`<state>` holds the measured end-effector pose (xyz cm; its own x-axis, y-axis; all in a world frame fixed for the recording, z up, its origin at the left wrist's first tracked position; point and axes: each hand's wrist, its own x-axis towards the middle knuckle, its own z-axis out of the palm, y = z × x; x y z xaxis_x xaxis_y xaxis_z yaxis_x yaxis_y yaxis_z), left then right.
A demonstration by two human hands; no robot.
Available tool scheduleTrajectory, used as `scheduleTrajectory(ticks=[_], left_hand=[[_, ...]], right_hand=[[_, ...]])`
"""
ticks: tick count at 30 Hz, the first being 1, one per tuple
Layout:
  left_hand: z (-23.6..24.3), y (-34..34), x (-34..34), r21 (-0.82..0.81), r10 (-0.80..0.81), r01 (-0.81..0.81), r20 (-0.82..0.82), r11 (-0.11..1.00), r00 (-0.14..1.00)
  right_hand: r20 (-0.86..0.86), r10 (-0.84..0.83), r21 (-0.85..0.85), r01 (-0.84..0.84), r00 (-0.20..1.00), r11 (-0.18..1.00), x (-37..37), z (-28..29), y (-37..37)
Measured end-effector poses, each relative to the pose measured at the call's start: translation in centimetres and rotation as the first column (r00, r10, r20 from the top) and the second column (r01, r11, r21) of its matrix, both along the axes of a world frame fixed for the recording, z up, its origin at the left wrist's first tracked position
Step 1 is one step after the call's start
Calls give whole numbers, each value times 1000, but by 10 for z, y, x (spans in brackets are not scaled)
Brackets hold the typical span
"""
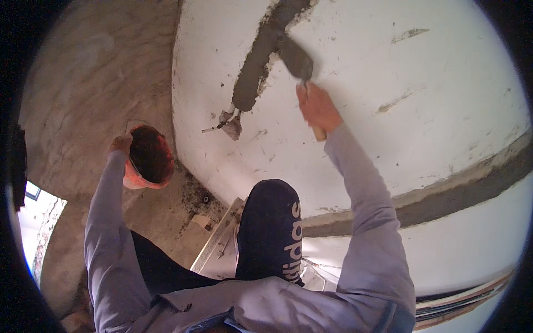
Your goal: The person applies plaster to a channel in a wall using a trowel, scooping material from a bucket and smoothing it into the gap.
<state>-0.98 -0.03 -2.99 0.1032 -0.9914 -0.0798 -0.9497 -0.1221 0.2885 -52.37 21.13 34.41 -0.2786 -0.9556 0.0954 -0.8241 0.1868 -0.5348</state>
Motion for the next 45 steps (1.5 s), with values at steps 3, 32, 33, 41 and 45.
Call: scheduleTrajectory(ticks=[3, 32, 33, 41, 45], left_hand=[[45, 21, -42, 50, 91, -82, -197, 995, 976], [18, 22, -68, 197, -76, 86, -58, 977, 995], [17, 21, -67, 196, -81, 90, -52, 976, 995], [-4, 22, -52, 116, -372, 353, 292, 928, 881], [16, 30, -51, 149, -58, 61, -27, 987, 998]], right_hand=[[-22, -13, -72, 11, 1000, 997, -16, -3, 12], [-148, -10, -226, -24, 989, 974, -32, -95, 32], [-189, -29, -217, -13, 982, 976, -24, -90, 28], [-320, 23, -62, -46, 947, 997, -18, -149, 44], [-363, 9, -95, -46, 932, 994, -21, -152, 41]])
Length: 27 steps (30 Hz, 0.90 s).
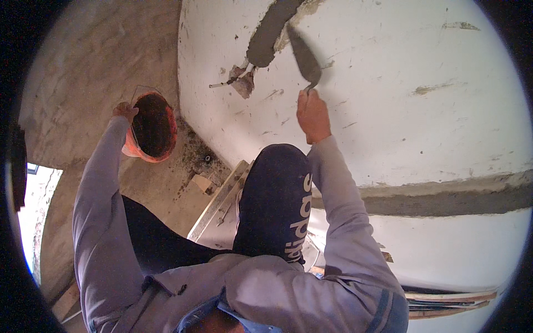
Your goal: The person applies plaster to a channel in a wall using a trowel, scooping material from a bucket and smoothing it into the gap.
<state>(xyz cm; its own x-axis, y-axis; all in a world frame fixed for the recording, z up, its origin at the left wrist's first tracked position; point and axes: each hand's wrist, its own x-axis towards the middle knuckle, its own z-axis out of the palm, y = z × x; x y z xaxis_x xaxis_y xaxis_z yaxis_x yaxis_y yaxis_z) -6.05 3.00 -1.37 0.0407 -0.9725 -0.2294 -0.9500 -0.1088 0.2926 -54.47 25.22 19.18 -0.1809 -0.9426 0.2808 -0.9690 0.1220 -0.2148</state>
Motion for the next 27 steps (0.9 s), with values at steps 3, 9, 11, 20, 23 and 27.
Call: scheduleTrajectory(ticks=[3, 9, 11, 20, 23, 27], left_hand=[[-34, -10, 16, -128, -28, 33, 40, 991, 999], [-15, -13, 7, -82, -35, 36, 4, 996, 999], [-12, -12, 9, -64, -27, 29, 25, 998, 999], [1, -11, 13, -54, 0, -3, -50, 999, 999], [-13, -6, 11, -137, 65, -63, 5, 989, 998], [15, -4, -8, -41, 62, -68, -141, 997, 988]], right_hand=[[-112, -8, 128, 22, 994, 991, -16, -64, -1], [75, -46, -78, 52, 996, 996, 14, -15, 1], [-19, -90, 7, 90, 996, 996, 8, -32, -1], [-82, 39, 105, -30, 996, 994, -12, -76, -2], [-91, -4, 179, 20, 996, 984, -3, -84, -4], [-15, -22, -21, 22, 1000, 1000, -7, -73, -1]])
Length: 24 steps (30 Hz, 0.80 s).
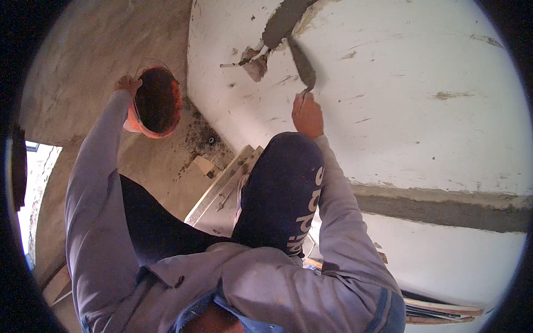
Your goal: The person applies plaster to a channel in a wall using a trowel, scooping material from a bucket and smoothing it into the gap.
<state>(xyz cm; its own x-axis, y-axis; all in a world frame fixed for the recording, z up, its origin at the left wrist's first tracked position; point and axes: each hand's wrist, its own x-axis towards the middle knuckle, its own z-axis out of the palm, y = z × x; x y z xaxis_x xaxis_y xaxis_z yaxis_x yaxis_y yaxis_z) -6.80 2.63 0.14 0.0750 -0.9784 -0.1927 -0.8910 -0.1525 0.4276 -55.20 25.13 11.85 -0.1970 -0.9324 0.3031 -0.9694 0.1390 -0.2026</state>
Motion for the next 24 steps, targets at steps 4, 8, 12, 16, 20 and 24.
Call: scheduleTrajectory(ticks=[4, 8, 12, 16, 20, 24], left_hand=[[-25, -7, 18, -18, -107, 114, 238, 993, 965], [-22, -21, -5, 24, -17, 15, 104, 1000, 994], [-32, -29, 6, 174, -344, 297, 464, 939, 816], [3, -3, -23, 72, 3, -8, 67, 997, 998], [-24, -16, 5, 109, 6, -11, 47, 994, 999], [-5, -16, -15, 88, -129, 117, 143, 989, 981]], right_hand=[[-78, 36, 269, -14, 996, 963, -9, -20, -2], [-7, 67, 170, -65, 998, 983, -10, 1, -2], [116, -57, 295, 20, 992, 955, 14, 34, -21], [146, -73, 175, 47, 987, 984, 10, 87, -19], [263, -111, 176, 66, 958, 982, 34, 158, -24], [246, -143, 133, 113, 959, 985, 30, 210, -28]])
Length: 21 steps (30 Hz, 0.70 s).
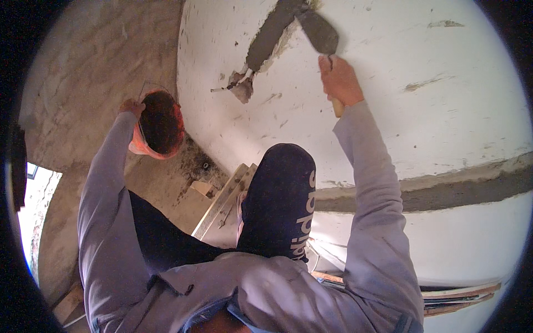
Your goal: The person applies plaster to a channel in a wall using a trowel, scooping material from a bucket and smoothing it into the gap.
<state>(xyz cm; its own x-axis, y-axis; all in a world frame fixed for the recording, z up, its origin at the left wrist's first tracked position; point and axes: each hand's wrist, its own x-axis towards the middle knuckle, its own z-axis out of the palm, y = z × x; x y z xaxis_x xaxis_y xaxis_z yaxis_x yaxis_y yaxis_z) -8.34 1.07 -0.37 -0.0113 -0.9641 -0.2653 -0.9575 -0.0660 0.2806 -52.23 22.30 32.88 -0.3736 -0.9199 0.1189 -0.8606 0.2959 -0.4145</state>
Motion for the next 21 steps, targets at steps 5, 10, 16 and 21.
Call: scheduleTrajectory(ticks=[5, 10, 16, 21], left_hand=[[-24, -19, 10, -52, 28, -28, -8, 998, 1000], [-28, -15, -7, -63, 82, -86, -68, 994, 994], [-4, 19, 19, -82, 127, -137, -118, 987, 985], [-4, 11, 13, -44, 78, -81, -68, 996, 995]], right_hand=[[-191, 120, -173, -154, 974, 973, 0, 2, -3], [-108, 23, 80, -15, 994, 997, 11, -7, 9], [202, 75, -175, -40, 976, 984, 36, 44, -15], [181, 34, -158, -5, 983, 987, 38, 34, -45]])
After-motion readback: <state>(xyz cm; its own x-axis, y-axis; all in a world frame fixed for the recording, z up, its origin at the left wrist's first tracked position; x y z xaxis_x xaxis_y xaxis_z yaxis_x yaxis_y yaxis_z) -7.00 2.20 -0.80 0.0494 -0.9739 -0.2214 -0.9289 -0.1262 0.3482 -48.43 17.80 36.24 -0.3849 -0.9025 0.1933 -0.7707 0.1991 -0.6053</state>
